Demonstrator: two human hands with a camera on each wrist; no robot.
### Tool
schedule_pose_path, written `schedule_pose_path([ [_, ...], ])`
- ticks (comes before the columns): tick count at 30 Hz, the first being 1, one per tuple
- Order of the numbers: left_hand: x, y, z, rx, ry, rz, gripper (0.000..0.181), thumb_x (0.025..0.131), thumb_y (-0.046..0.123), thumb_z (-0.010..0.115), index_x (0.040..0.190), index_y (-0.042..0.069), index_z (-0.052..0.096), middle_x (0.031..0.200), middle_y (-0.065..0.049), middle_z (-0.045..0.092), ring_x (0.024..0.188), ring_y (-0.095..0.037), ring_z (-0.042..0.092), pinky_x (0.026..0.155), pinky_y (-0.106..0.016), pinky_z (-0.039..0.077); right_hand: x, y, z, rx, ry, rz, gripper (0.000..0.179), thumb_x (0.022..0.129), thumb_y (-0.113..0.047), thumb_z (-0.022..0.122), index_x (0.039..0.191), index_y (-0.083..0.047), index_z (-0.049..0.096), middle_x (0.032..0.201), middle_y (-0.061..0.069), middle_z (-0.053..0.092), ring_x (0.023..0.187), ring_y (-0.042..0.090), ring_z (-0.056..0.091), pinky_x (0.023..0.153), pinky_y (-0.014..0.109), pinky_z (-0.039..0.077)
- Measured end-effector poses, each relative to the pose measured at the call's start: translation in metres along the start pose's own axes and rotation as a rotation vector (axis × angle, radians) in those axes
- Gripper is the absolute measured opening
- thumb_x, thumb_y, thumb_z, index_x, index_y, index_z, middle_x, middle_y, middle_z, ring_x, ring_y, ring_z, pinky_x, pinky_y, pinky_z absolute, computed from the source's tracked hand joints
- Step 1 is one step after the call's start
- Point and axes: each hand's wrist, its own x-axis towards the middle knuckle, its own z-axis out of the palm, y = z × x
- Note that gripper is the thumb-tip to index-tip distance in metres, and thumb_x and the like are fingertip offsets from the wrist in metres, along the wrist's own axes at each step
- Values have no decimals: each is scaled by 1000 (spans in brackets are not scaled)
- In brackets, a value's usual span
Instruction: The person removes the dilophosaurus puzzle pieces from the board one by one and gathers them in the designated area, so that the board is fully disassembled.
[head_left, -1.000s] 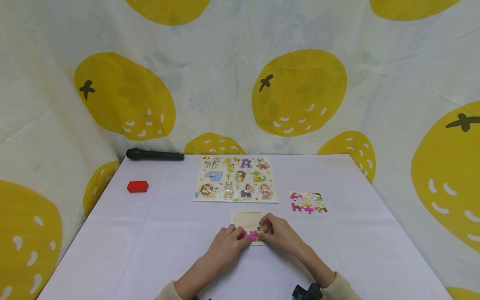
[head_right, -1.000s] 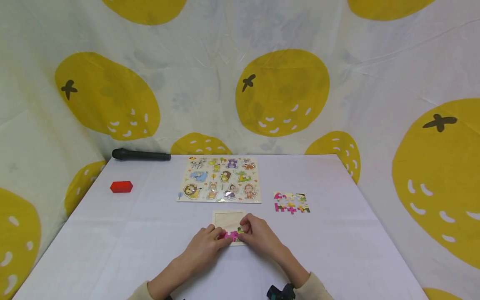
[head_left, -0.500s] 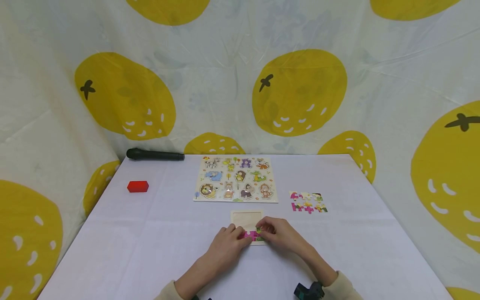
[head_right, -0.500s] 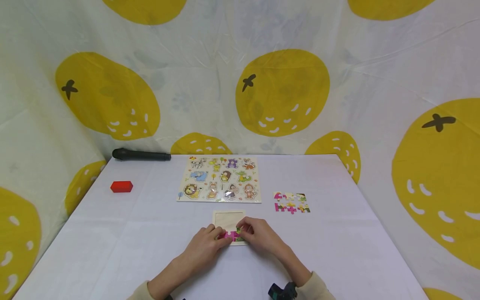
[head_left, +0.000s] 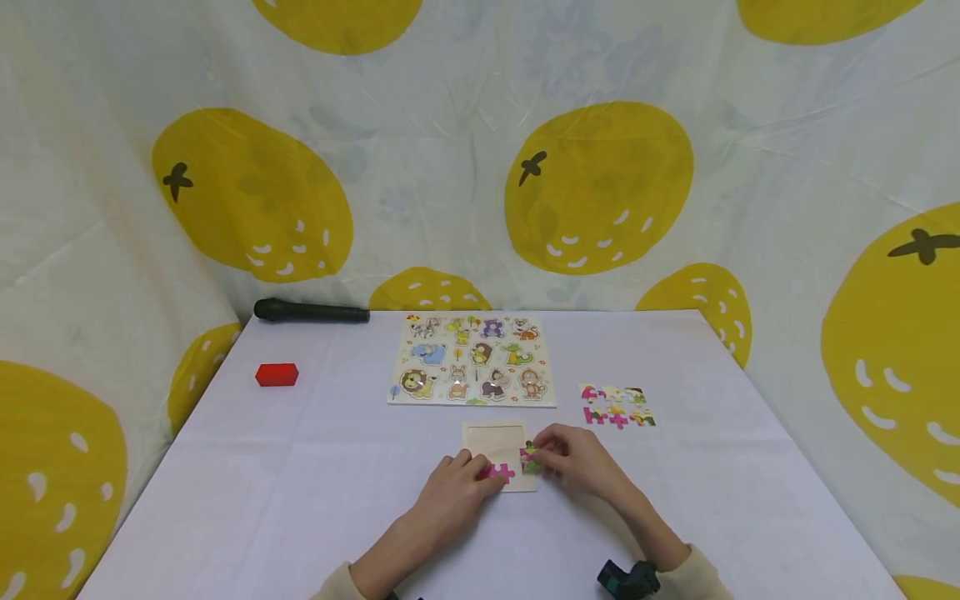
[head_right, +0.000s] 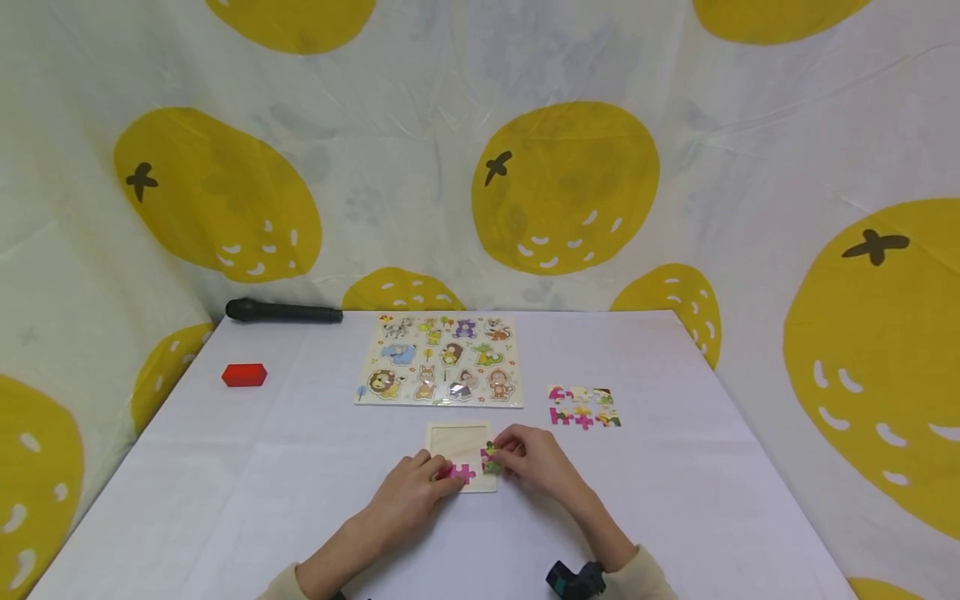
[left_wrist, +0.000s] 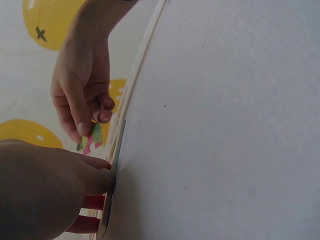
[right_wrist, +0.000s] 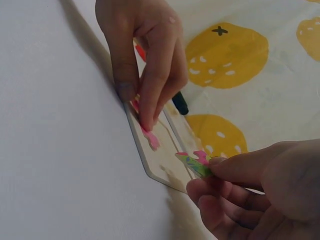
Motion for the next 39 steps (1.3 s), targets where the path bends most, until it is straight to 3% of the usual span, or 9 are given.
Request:
schedule_pose_path([
  [5, 0, 0, 0, -3, -22, -10, 19, 91, 18, 71, 106, 29, 77, 98, 3, 64, 85, -14, 49, 65, -23, 41, -3, 6, -8, 62, 18, 8, 17, 92, -17, 72, 105, -7, 68, 85, 4, 70, 66, 16, 65, 58, 23, 55],
  [10, 0, 0, 0, -15, -41, -19, 19, 93, 19, 69, 107, 29, 77, 99, 3, 64, 86, -14, 49, 66, -23, 41, -7, 13, -16, 45, 67, 4, 16, 93, -18, 72, 105, -8, 69, 88, 4, 72, 71, 17, 66, 63, 20, 55],
  [27, 0, -1, 3, -30, -4, -16, 18, 91, 17, 70, 103, 28, 77, 98, 3, 65, 84, -14, 50, 65, -24, 40, -22, 45, -49, 17, 195, 78, 22, 91, -13, 73, 110, -4, 65, 83, 7, 70, 68, 15, 64, 58, 22, 51],
  [32, 0, -1, 2, -28, -3, -16, 18, 92, 17, 70, 103, 28, 77, 98, 3, 65, 84, -14, 51, 65, -24, 42, -25, 56, -60, 3, 222, 137, 27, 93, -12, 71, 116, -1, 63, 87, 9, 69, 69, 15, 65, 59, 21, 52],
  [39, 0, -1, 3, -15, -1, -12, 17, 91, 17, 70, 103, 29, 76, 98, 3, 65, 85, -14, 51, 66, -25, 43, -33, 74, -75, 8, 250, 257, 39, 94, -26, 71, 119, 2, 60, 87, 9, 69, 70, 14, 63, 59, 22, 53],
])
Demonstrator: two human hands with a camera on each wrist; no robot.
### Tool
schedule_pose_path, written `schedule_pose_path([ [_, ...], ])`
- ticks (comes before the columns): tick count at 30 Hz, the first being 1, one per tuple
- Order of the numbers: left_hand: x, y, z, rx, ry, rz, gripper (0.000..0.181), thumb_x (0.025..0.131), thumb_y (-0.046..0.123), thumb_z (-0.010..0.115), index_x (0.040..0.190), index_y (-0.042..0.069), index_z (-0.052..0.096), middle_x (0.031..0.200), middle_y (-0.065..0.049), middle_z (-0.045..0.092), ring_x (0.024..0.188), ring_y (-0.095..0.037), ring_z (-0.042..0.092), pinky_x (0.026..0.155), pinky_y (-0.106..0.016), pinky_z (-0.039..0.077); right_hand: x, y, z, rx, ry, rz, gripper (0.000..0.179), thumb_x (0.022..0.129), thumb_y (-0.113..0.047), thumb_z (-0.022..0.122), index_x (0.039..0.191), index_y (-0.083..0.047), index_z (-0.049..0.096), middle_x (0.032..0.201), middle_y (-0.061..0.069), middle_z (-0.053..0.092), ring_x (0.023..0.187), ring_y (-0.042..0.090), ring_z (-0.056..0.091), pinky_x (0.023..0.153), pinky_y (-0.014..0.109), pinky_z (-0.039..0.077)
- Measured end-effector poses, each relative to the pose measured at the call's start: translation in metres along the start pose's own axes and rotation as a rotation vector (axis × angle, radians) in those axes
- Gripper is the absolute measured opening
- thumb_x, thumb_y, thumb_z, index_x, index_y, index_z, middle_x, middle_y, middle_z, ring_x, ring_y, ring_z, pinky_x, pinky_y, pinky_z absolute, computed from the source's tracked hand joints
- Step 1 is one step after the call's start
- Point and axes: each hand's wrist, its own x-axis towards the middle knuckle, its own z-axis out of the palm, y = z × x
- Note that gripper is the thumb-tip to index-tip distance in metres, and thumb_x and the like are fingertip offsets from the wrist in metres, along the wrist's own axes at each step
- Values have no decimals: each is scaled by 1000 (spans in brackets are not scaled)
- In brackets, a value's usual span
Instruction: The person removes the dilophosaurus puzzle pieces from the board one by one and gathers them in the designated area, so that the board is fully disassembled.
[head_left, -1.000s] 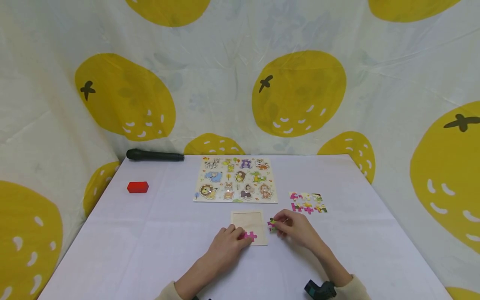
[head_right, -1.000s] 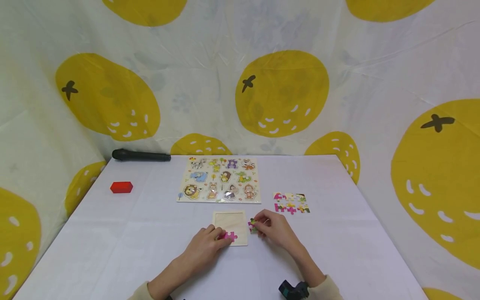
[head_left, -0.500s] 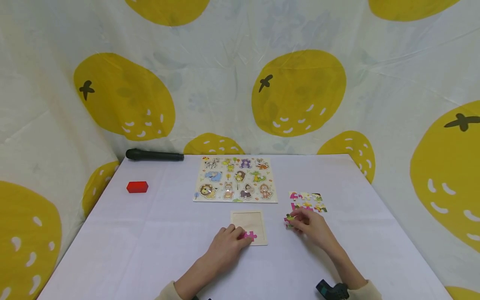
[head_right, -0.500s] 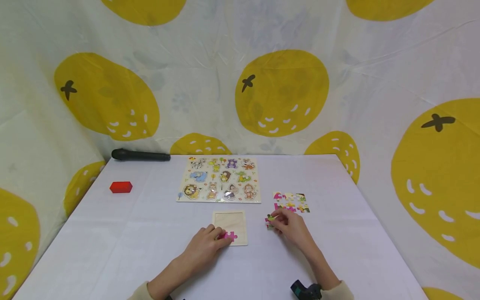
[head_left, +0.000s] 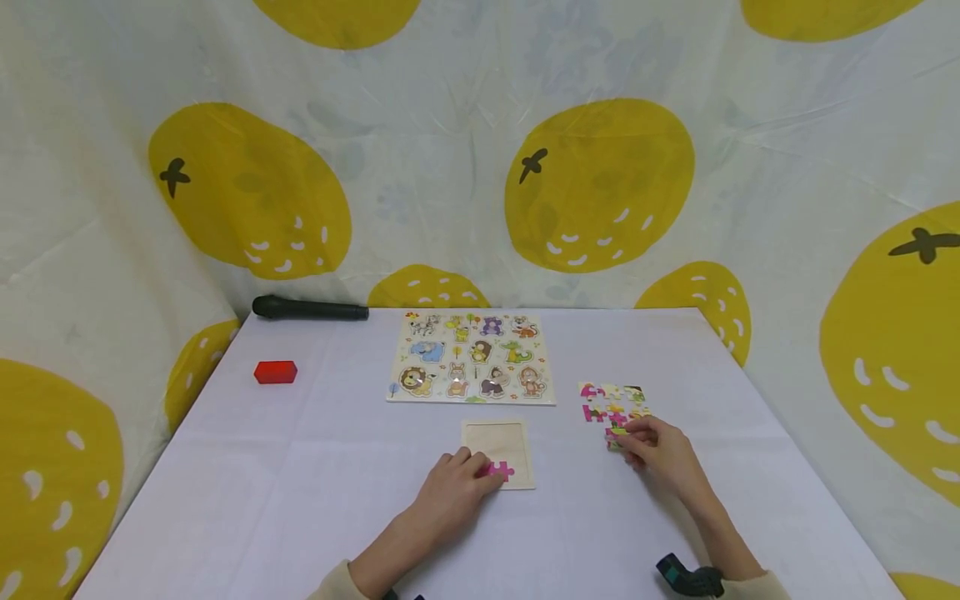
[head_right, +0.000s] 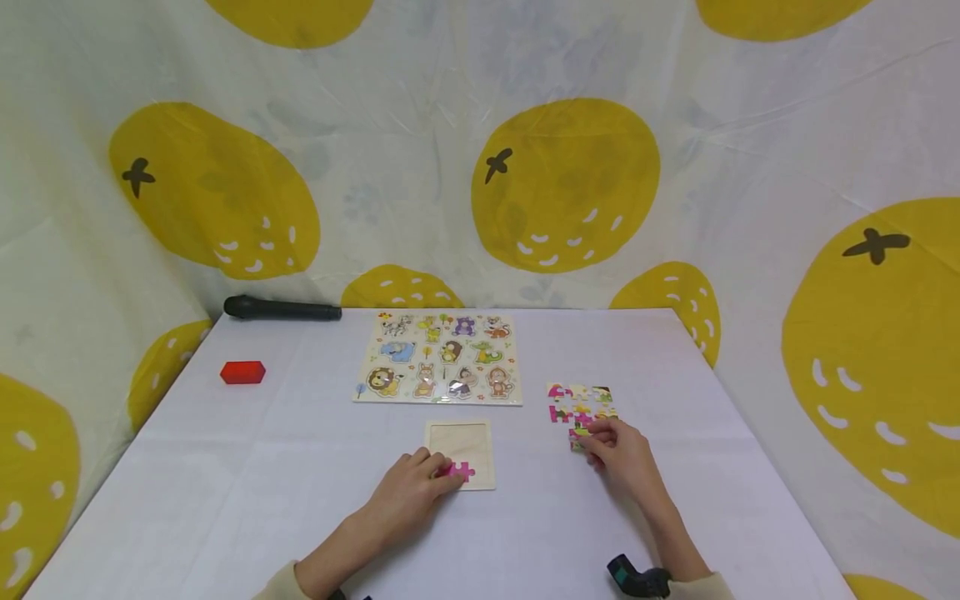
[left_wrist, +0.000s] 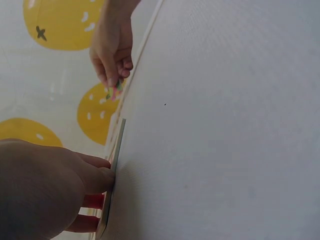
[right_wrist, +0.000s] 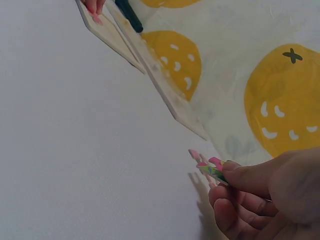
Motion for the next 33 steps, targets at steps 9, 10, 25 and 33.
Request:
schedule_pose_path([
  [9, 0, 0, -1, -2, 6, 2, 19, 91, 16, 71, 104, 28, 77, 98, 3, 65, 85, -14, 50, 67, -25, 44, -1, 18, -16, -45, 58, 61, 43, 97, -30, 67, 124, 3, 59, 91, 10, 70, 69, 14, 62, 59, 21, 52],
  [10, 0, -1, -1, -3, 3, 1, 19, 91, 16, 70, 104, 28, 77, 98, 3, 65, 85, -14, 50, 67, -25, 44, -1, 20, -18, -47, 62, 68, 44, 97, -31, 67, 124, 3, 60, 89, 9, 69, 69, 14, 61, 58, 22, 51],
  [25, 1, 0, -2, -25, -23, -15, 19, 92, 16, 69, 104, 28, 77, 100, 3, 66, 86, -14, 51, 66, -24, 42, -1, 33, -27, -96, 100, 157, 46, 98, -34, 63, 125, 3, 61, 75, 4, 64, 68, 16, 56, 54, 24, 45],
  [33, 1, 0, -3, -9, -9, -6, 19, 91, 16, 70, 104, 28, 77, 99, 3, 66, 86, -14, 51, 66, -24, 42, -2, 32, -26, -115, 127, 164, 41, 98, -30, 63, 120, 5, 63, 72, 4, 63, 65, 17, 56, 53, 24, 46],
])
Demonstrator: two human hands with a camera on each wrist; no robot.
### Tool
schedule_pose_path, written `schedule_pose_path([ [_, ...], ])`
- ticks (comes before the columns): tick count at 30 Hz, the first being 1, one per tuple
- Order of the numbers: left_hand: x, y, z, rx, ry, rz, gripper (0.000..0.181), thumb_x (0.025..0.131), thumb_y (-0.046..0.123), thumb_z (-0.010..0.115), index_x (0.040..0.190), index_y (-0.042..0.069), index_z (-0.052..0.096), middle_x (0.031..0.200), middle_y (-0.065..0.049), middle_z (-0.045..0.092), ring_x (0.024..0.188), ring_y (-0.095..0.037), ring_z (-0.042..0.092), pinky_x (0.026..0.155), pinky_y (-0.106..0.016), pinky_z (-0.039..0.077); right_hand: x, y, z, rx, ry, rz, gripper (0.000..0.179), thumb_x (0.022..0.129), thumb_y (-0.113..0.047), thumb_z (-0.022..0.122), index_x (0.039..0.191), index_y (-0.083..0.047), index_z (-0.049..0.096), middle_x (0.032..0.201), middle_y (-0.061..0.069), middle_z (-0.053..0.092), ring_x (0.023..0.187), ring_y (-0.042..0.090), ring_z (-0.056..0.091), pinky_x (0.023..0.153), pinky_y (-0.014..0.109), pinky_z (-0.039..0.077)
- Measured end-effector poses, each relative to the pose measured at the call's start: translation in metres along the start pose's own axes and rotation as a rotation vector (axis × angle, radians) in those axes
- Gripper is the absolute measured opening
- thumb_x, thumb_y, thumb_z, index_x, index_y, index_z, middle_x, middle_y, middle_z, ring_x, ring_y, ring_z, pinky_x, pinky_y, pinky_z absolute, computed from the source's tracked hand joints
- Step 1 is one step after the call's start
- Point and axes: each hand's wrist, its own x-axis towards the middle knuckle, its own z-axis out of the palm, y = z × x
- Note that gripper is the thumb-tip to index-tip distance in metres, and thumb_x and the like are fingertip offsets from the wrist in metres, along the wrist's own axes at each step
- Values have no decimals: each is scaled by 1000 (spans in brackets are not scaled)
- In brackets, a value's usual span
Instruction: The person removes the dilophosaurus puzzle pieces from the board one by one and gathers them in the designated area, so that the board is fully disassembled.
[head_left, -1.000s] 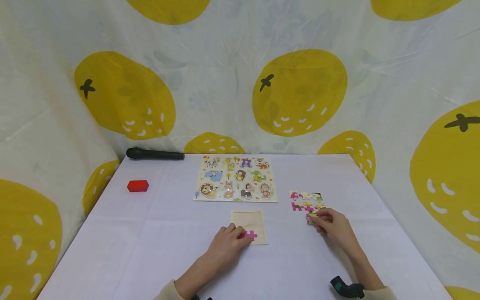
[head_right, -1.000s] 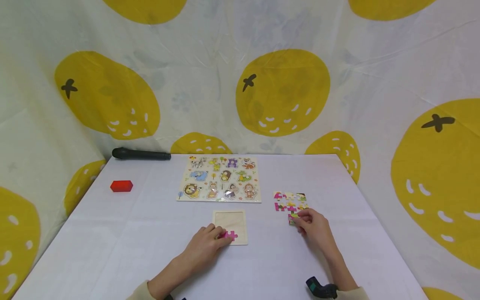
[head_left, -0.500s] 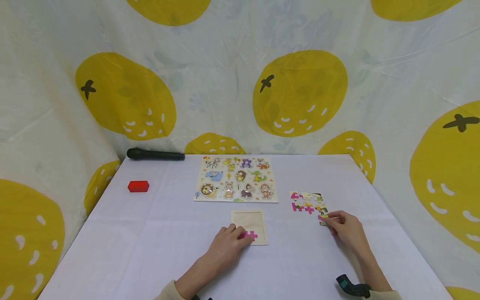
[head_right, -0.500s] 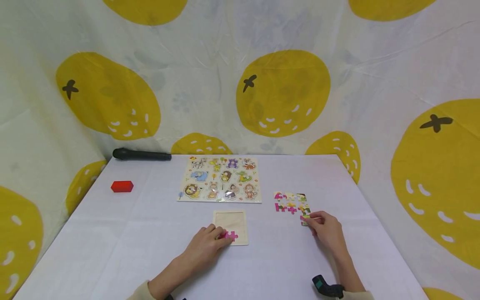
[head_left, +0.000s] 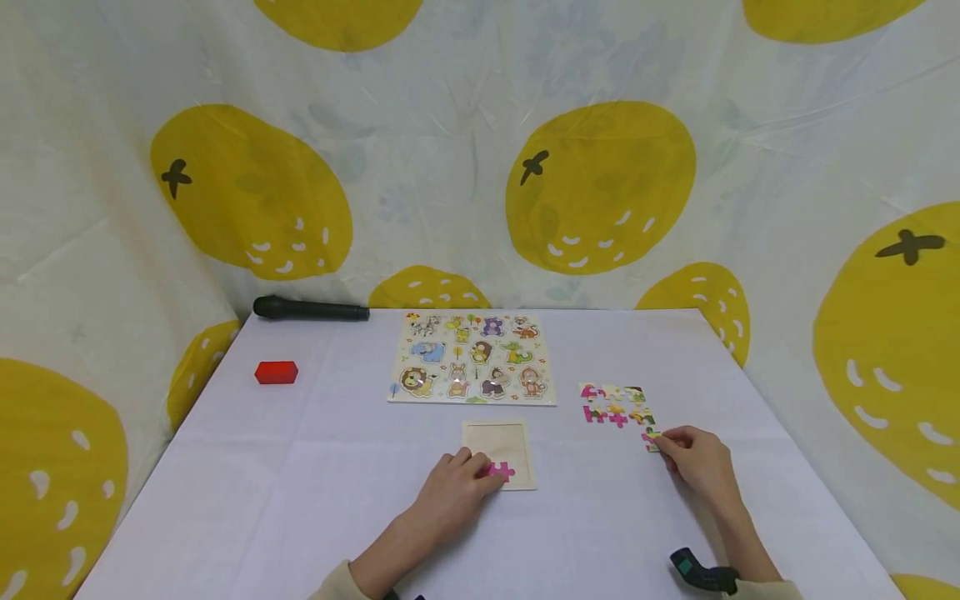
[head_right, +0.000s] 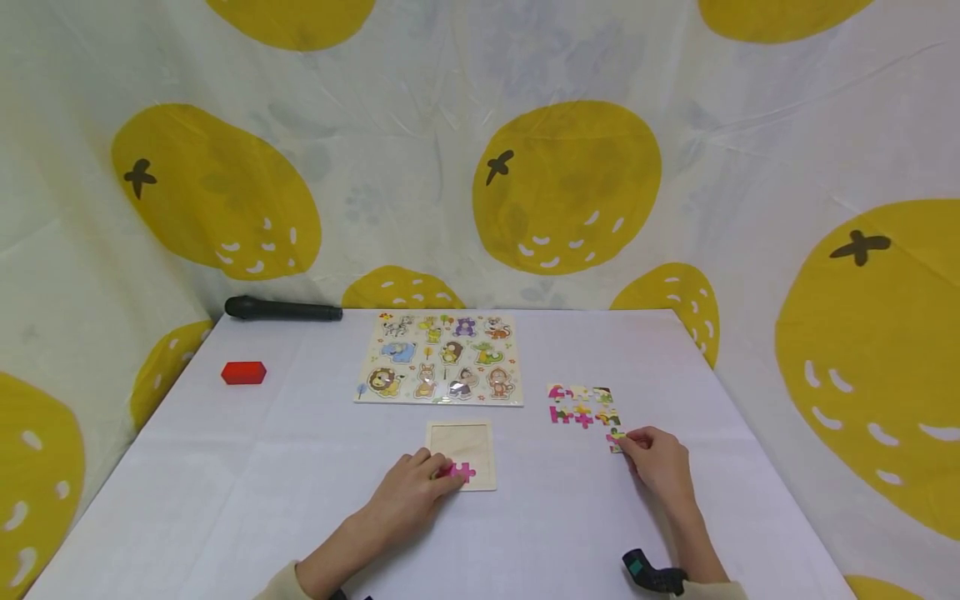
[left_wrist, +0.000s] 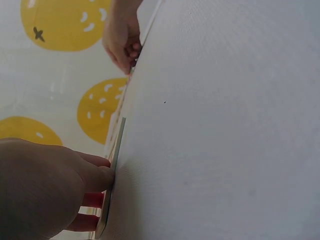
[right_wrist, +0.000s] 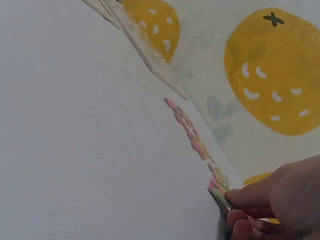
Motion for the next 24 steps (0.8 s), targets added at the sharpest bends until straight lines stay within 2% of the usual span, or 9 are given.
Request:
schedule_pose_path([
  [8, 0, 1, -2, -7, -26, -9, 19, 92, 18, 69, 106, 28, 77, 101, 3, 66, 87, -14, 51, 68, -24, 44, 0, 0, 3, -34, 43, -23, 34, 97, -26, 65, 112, 5, 64, 70, 4, 62, 60, 17, 55, 49, 24, 45],
  [16, 0, -1, -2, -1, 11, 11, 18, 90, 15, 71, 103, 27, 77, 101, 3, 69, 86, -15, 54, 65, -24, 44, -1, -6, 0, -61, 55, -37, 39, 98, -30, 61, 112, 7, 63, 72, 6, 63, 61, 16, 55, 50, 24, 44],
  [19, -1, -2, -4, -12, -7, 7, 21, 90, 14, 72, 106, 25, 78, 104, 2, 71, 89, -15, 55, 66, -23, 46, -3, -13, 0, -71, 73, -49, 39, 99, -29, 60, 112, 7, 63, 78, 10, 65, 63, 17, 56, 51, 23, 45],
  [24, -2, -5, -8, -67, -86, -9, 23, 92, 14, 70, 113, 21, 77, 113, 1, 72, 96, -14, 58, 74, -22, 51, -6, -30, 2, -56, 81, -88, 35, 99, -26, 61, 111, 7, 64, 83, 13, 66, 65, 17, 57, 51, 22, 48],
])
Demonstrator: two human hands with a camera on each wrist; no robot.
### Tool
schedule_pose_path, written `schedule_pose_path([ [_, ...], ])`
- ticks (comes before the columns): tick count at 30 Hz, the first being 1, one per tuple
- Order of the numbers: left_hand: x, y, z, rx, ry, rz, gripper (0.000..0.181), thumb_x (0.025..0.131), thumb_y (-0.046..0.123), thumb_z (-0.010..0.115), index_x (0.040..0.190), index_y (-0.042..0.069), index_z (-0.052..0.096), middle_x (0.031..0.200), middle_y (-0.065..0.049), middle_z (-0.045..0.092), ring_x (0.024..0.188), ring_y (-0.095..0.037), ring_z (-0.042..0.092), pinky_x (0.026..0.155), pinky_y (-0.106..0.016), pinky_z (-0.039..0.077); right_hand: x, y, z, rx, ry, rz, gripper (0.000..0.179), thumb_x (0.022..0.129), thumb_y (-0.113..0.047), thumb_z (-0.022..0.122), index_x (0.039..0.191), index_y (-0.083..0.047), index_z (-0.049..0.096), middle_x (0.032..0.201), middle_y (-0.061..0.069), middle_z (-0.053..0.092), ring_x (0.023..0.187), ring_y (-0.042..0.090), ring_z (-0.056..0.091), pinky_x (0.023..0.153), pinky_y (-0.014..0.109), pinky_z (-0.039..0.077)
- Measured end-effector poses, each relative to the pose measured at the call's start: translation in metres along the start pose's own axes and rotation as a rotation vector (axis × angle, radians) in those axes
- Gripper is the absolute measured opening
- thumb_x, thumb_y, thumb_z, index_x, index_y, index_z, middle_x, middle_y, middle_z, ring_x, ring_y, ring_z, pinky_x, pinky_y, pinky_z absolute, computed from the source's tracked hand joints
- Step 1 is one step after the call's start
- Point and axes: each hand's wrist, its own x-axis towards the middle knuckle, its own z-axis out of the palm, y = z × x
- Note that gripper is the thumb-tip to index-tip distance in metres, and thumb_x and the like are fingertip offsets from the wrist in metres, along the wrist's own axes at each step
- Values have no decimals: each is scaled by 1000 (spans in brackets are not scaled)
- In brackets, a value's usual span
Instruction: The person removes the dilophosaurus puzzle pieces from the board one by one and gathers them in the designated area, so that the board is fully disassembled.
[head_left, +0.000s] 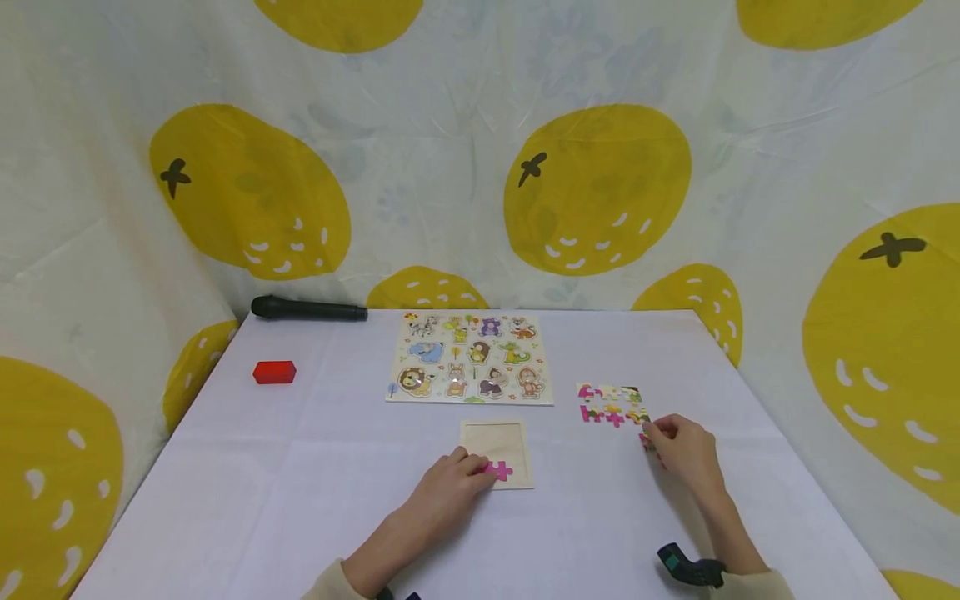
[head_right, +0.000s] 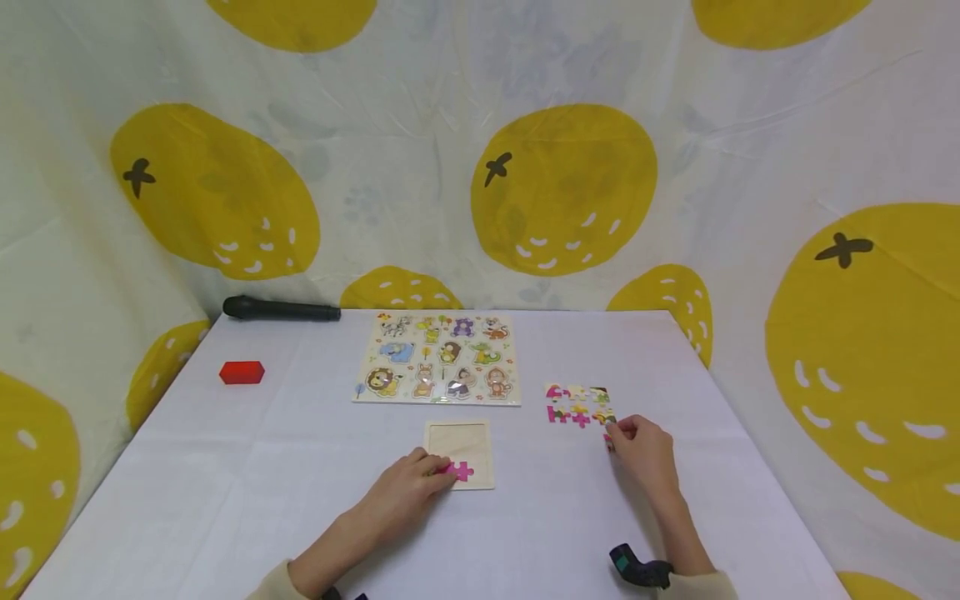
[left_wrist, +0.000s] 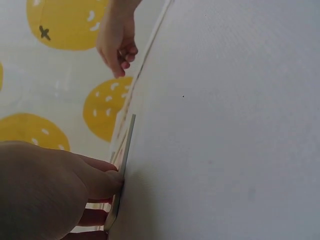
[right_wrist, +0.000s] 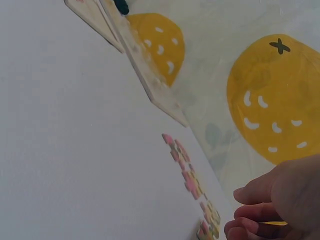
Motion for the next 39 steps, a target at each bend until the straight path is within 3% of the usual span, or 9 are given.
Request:
schedule_pose_path([
  [6, -4, -3, -3, -71, -31, -4, 22, 94, 11, 68, 113, 16, 77, 117, -2, 70, 103, -14, 62, 87, -23, 56, 0, -23, 5, 33, -2, -90, 31, 98, -25, 64, 108, 4, 65, 82, 11, 66, 61, 14, 59, 50, 20, 49],
  [12, -10, -6, 3, -110, 61, 0, 19, 91, 5, 68, 106, 13, 78, 111, -2, 68, 104, -15, 62, 89, -25, 58, -2, -47, 16, 39, 29, -187, 25, 95, -21, 67, 105, 2, 68, 80, 10, 64, 55, 12, 57, 49, 21, 45],
  [19, -12, -6, 8, -143, 117, -21, 17, 90, 6, 72, 104, 10, 79, 102, -1, 66, 99, -13, 60, 88, -23, 57, -7, -74, 38, -7, 19, -276, 27, 92, -21, 71, 108, -1, 69, 79, 5, 62, 71, 13, 52, 57, 20, 42],
  [28, -11, -6, 7, -115, 120, -13, 13, 88, 9, 75, 100, 10, 79, 97, 2, 69, 92, -10, 62, 83, -20, 57, -18, -99, 70, 4, -131, -335, 28, 89, -21, 75, 110, -2, 70, 76, 0, 57, 70, 13, 49, 57, 19, 42],
  [39, -11, -6, 6, -130, 102, -32, 12, 90, 12, 74, 100, 9, 79, 98, 2, 72, 93, -10, 64, 84, -21, 57, -38, -115, 103, 5, -247, -438, 11, 88, -18, 76, 97, -11, 76, 79, -6, 59, 72, 8, 50, 62, 17, 46],
])
